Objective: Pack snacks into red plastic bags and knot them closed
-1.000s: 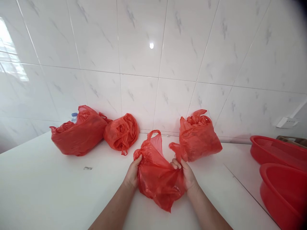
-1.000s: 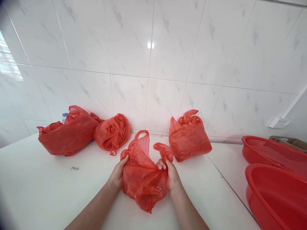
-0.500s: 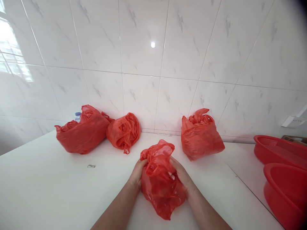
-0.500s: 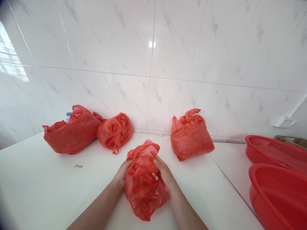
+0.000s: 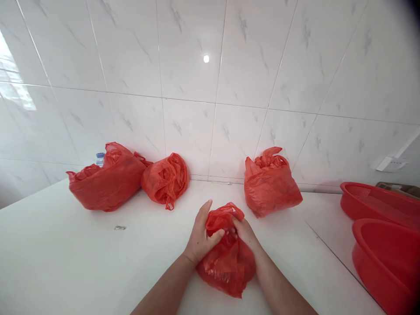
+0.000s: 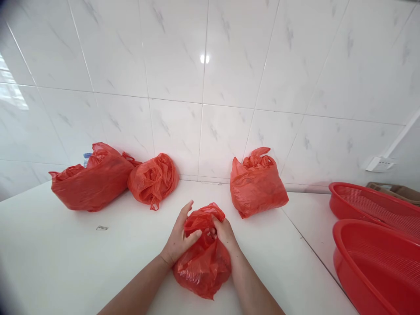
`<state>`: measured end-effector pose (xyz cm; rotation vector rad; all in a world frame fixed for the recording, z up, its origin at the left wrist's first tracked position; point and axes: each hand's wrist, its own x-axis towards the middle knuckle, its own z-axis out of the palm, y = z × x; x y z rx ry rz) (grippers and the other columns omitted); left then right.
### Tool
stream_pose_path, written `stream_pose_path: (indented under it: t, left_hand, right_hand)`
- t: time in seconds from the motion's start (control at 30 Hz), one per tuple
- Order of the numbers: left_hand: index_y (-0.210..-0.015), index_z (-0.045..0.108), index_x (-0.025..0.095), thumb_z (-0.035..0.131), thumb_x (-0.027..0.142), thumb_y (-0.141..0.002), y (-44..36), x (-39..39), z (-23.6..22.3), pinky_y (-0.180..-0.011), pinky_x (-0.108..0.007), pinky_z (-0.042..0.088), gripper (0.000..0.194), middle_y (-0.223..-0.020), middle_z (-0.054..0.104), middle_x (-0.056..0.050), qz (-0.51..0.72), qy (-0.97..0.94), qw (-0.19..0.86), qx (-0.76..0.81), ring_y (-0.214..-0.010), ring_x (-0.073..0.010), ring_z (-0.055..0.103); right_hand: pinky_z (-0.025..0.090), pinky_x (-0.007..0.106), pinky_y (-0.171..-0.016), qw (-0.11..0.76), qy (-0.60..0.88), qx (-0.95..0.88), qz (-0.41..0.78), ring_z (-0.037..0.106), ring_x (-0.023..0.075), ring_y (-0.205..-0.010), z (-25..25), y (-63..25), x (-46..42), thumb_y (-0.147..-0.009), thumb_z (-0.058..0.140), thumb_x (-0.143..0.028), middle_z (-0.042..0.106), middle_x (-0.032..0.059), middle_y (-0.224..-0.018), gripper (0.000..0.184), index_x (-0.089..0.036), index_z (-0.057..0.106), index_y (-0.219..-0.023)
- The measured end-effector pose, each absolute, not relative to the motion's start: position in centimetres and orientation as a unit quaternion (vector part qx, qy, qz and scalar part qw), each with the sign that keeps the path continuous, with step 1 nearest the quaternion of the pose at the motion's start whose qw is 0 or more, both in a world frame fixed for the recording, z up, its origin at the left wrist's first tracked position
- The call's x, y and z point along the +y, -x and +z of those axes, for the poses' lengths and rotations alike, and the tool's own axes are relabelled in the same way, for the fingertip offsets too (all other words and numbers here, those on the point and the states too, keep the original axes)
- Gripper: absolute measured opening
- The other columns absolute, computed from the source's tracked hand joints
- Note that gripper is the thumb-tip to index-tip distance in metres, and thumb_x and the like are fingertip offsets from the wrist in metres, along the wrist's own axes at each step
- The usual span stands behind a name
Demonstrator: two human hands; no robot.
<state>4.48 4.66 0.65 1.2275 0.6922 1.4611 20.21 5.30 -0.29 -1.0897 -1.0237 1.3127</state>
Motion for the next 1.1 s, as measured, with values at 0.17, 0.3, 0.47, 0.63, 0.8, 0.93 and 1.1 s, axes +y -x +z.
stream_pose_path:
  t: [0.17,0.3,0.47,0.63,0.8,0.93,1.1]
  left_hand:
    - [-0.102,0.068,0.021,0.066,0.024,-0.077,-4.6,4.6,0.8,-0.101,-0.028,0.034,0.026,-0.115,0.062,-0.007,0.562,-0.573,0.515,0.301,-0.113,-0.0246,0.052]
    - [-0.082,0.07,0.021,0.064,0.029,-0.078,-4.2,5.6,-0.1,-0.085,-0.027,0.042,0.011,-0.094,0.067,-0.005,0.568,-0.524,0.534,0.343,-0.089,-0.0218,0.057]
    - [-0.067,0.066,0.021,0.062,0.022,-0.077,-4.2,6.5,-0.8,-0.083,-0.026,0.041,0.011,-0.092,0.063,-0.005,0.572,-0.577,0.456,0.363,-0.087,-0.02,0.057]
    - [-0.083,0.064,0.021,0.063,0.016,-0.074,-4.3,6.5,-1.5,-0.09,-0.028,0.04,0.011,-0.108,0.059,-0.005,0.575,-0.584,0.433,0.377,-0.1,-0.0209,0.055]
    - [-0.129,0.045,0.025,0.052,0.025,-0.083,-3.8,6.3,-1.5,-0.099,-0.035,0.038,0.046,-0.126,0.054,-0.006,0.508,-0.581,0.533,0.347,-0.113,-0.0206,0.052]
    - [-0.117,0.054,0.021,0.045,0.029,-0.086,-3.8,6.3,-1.4,-0.09,-0.036,0.045,0.033,-0.114,0.061,-0.007,0.476,-0.607,0.538,0.34,-0.101,-0.0207,0.058]
    - [-0.111,0.051,0.022,0.041,0.026,-0.088,-4.2,6.2,-1.3,-0.087,-0.034,0.045,0.025,-0.107,0.06,-0.005,0.549,-0.617,0.406,0.392,-0.097,-0.0187,0.057]
  right_hand:
    - [0.025,0.026,-0.045,0.535,0.469,-0.456,0.535,0.035,0.0104,-0.041,0.1,-19.8,5.3,-0.071,0.068,-0.046,0.044,-0.0055,-0.043,0.032,-0.021,0.052,-0.059]
    - [0.034,0.027,-0.05,0.536,0.371,-0.392,0.649,0.04,0.0114,-0.045,0.7,-19.5,4.3,-0.077,0.057,-0.057,0.05,-0.0029,-0.052,0.037,-0.021,0.057,-0.068]
    - [0.037,0.026,-0.052,0.548,0.309,-0.345,0.696,0.044,0.0123,-0.05,0.9,-19.5,3.2,-0.084,0.049,-0.056,0.052,-0.0021,-0.057,0.037,-0.022,0.063,-0.083]
    - [0.038,0.024,-0.055,0.543,0.312,-0.361,0.691,0.047,0.0113,-0.055,1.3,-19.5,2.9,-0.084,0.057,-0.043,0.056,-0.0016,-0.063,0.023,-0.021,0.064,-0.086]
    - [0.039,0.022,-0.054,0.517,0.312,-0.385,0.698,0.046,0.0082,-0.052,0.7,-19.9,3.6,-0.074,0.069,-0.031,0.056,-0.003,-0.063,0.02,-0.021,0.063,-0.09]
    - [0.043,0.023,-0.058,0.471,0.326,-0.472,0.67,0.053,0.0095,-0.058,0.5,-20.5,4.4,-0.067,0.071,-0.021,0.062,-0.0019,-0.075,0.036,-0.022,0.059,-0.101]
    - [0.048,0.03,-0.064,0.454,0.476,-0.558,0.505,0.061,0.017,-0.071,0.3,-20.3,5.0,-0.064,0.06,-0.013,0.065,0.0007,-0.091,0.051,-0.026,0.05,-0.111]
